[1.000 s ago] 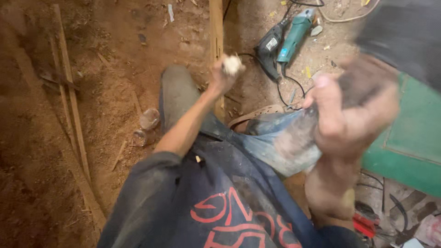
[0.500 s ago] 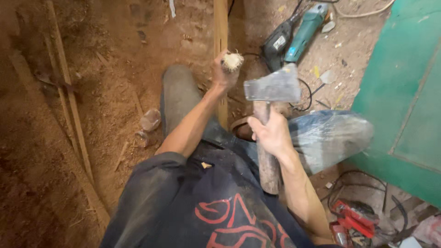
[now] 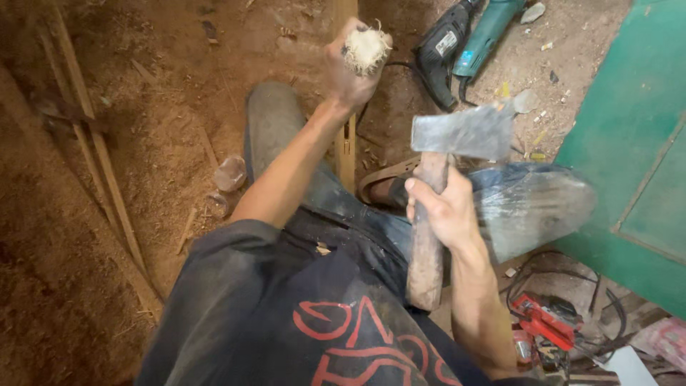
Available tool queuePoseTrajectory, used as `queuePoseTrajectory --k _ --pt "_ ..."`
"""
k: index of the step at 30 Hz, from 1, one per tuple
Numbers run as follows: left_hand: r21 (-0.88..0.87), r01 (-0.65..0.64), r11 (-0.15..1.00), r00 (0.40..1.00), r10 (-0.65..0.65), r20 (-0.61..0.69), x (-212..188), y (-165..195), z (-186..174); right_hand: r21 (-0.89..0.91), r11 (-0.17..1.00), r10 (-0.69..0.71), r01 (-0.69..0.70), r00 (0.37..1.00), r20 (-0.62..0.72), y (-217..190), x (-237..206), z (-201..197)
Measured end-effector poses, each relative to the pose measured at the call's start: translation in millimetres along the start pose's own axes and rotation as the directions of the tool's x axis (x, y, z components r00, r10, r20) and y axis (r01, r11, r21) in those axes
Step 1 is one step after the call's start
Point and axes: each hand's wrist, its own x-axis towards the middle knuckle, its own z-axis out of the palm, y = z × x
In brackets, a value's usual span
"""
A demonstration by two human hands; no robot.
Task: The person sits on the floor and uses a power drill to bore into a wooden plank, then switches to a small axe to chip away wood along a marked line. The person repeatedly strikes the wood with the axe to remove material.
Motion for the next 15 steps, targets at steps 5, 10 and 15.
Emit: queuePoseTrajectory --k 5,10,15 --pt "-0.145 0.149 0.978 0.988 -0.141 0.063 -19.6 -74.7 24.0 -0.237 0.932 -0.25 0.274 0.96 0.127 -76.1 -8.1 -16.7" --pt "0.097 0.078 0.992 0.997 -0.076 -0.03 -0.7 -107.0 35.7 -0.37 0.72 -0.645 0.587 0.762 -0.048 -128.4 8.2 -6.5" --pt "0.028 0.222 0.975 0.975 -0.222 0.017 -7.2 -85.7 33.2 -0.768 0.62 -0.179 0.161 0.982 0.061 -126.4 95.1 56.0"
